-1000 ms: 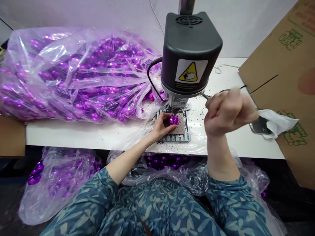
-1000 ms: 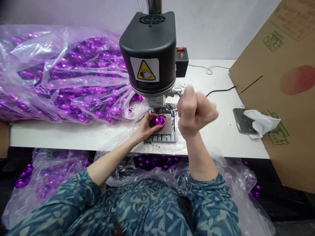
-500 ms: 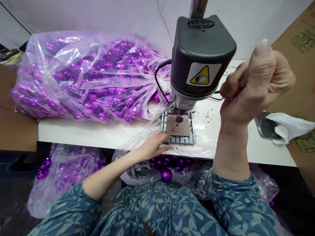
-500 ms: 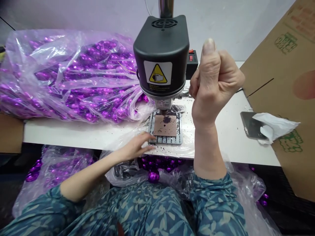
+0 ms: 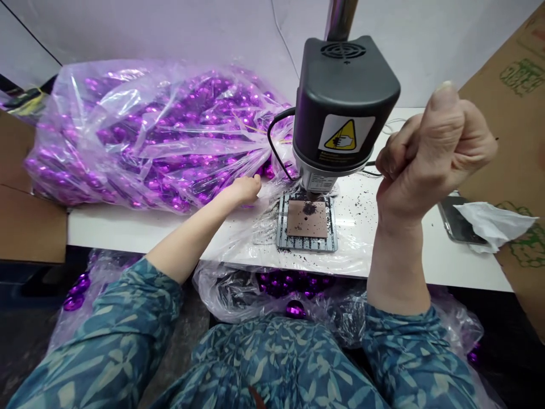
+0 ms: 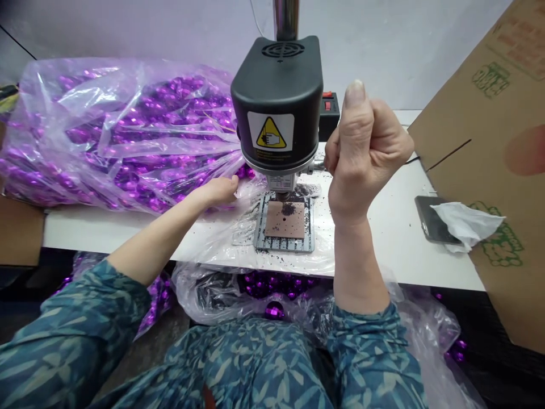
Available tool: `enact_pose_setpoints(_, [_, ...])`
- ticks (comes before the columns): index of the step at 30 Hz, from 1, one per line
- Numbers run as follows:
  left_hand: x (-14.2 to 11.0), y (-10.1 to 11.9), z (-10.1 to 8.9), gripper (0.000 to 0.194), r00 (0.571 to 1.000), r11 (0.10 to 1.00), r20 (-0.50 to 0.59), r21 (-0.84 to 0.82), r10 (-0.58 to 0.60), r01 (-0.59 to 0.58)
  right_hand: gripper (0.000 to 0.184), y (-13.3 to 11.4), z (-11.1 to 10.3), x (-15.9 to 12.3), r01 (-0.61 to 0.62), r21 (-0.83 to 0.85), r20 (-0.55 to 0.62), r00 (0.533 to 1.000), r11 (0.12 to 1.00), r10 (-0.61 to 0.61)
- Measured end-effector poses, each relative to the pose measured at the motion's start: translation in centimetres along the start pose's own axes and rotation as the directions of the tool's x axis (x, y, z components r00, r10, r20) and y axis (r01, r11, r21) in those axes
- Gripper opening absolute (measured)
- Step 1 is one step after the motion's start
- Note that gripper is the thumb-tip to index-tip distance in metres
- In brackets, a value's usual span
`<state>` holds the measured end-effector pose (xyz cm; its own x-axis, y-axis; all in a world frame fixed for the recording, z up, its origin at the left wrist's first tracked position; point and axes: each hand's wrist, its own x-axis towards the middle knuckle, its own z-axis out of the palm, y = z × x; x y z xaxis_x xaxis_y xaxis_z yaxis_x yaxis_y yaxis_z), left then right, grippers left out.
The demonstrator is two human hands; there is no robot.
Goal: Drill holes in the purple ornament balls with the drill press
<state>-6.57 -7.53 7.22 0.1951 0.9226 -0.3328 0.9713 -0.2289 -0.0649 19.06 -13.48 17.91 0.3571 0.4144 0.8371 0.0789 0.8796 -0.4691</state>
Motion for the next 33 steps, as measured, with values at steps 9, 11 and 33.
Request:
enact_pose_setpoints(9, [2.4,0.7,1.3,0.02,0.991,0.987,0.101,0.13,0.086,-0.099,0.053,-0.3,0.0,-0.3,0.004,-0.026,-0.002,1.0,1.0,-0.004])
enact_pose_setpoints(11, [2.6,0.7,1.6,0.018,0.988,0.984,0.127,0.147,0.087,-0.105,0.052,-0.3,0.0,-0.4,0.006,-0.022,0.002,1.0,1.0,-0.006])
enact_pose_setpoints(33, [-1.7,-0.7,2.0,0.049,0.881,0.857,-0.473,-0.454,0.0,-0.244,0.053,-0.4,0.1,-0.5,-0.023,0.007,-0.017,1.0,1.0,0.023])
